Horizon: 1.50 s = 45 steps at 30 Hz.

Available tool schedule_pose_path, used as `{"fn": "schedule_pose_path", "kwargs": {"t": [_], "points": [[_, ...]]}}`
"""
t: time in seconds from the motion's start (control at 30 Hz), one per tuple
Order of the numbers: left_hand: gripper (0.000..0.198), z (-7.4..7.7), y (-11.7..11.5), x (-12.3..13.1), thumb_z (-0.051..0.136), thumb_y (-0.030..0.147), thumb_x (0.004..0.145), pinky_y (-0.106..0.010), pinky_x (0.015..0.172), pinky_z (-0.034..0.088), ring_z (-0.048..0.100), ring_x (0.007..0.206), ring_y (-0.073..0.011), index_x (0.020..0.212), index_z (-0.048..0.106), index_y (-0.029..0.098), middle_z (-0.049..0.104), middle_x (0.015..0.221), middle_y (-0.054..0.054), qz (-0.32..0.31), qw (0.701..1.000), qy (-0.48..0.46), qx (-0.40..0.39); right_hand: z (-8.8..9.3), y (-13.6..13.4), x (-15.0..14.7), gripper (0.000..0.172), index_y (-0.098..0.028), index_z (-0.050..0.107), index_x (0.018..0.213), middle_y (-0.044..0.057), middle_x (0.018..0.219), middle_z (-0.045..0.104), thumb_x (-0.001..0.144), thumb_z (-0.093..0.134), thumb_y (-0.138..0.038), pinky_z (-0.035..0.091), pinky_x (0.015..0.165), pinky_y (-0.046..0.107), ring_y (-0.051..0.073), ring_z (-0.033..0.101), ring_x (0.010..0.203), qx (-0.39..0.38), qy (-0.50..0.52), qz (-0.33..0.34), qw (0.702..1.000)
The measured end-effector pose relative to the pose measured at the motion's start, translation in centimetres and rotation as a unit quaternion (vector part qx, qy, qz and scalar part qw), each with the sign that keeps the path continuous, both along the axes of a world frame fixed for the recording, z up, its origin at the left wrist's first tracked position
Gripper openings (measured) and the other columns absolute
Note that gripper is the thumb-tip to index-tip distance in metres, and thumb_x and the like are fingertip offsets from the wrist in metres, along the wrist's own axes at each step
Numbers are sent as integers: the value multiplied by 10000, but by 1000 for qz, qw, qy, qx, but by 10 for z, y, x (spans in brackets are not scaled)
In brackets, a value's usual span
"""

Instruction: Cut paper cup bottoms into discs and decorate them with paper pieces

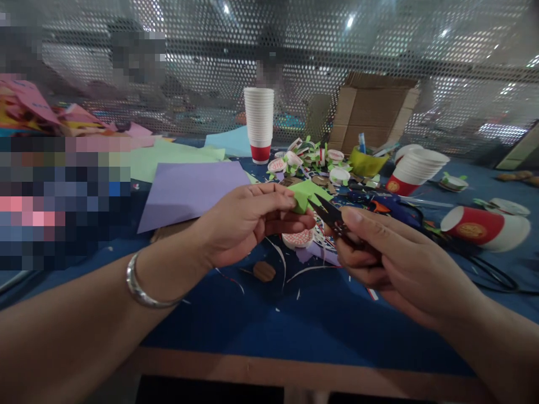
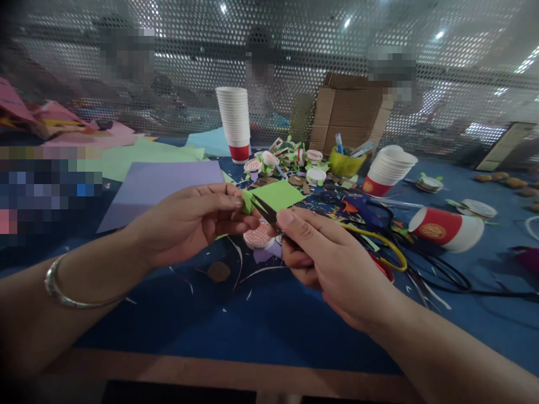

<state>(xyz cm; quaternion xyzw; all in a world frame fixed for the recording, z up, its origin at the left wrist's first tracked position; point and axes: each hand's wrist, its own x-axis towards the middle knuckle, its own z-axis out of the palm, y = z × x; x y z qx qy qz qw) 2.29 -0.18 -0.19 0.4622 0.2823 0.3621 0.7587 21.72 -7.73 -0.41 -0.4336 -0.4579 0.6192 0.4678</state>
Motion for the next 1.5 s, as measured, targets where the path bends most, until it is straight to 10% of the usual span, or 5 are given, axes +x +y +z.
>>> {"fn": "schedule_pose_path", "kwargs": {"t": [1.03,1.5], "points": [[76,-3,-5,0,639,136,938,-298,793,646,776,781,-168,873,604,123,788,813,-54,-46,979,91,175,-3,-1,-1,397,-203,463,745,-94,579,308,941,655,-490,121,375,128,47,167,490,-32,-12,23,999],[79,-5,-6,1,645,143,950,-222,758,630,771,775,-132,892,594,128,776,828,-51,-63,990,64,106,-10,10,4,427,-202,474,690,-68,607,341,914,700,-486,160,388,162,65,228,512,42,35,-64,996]]}}
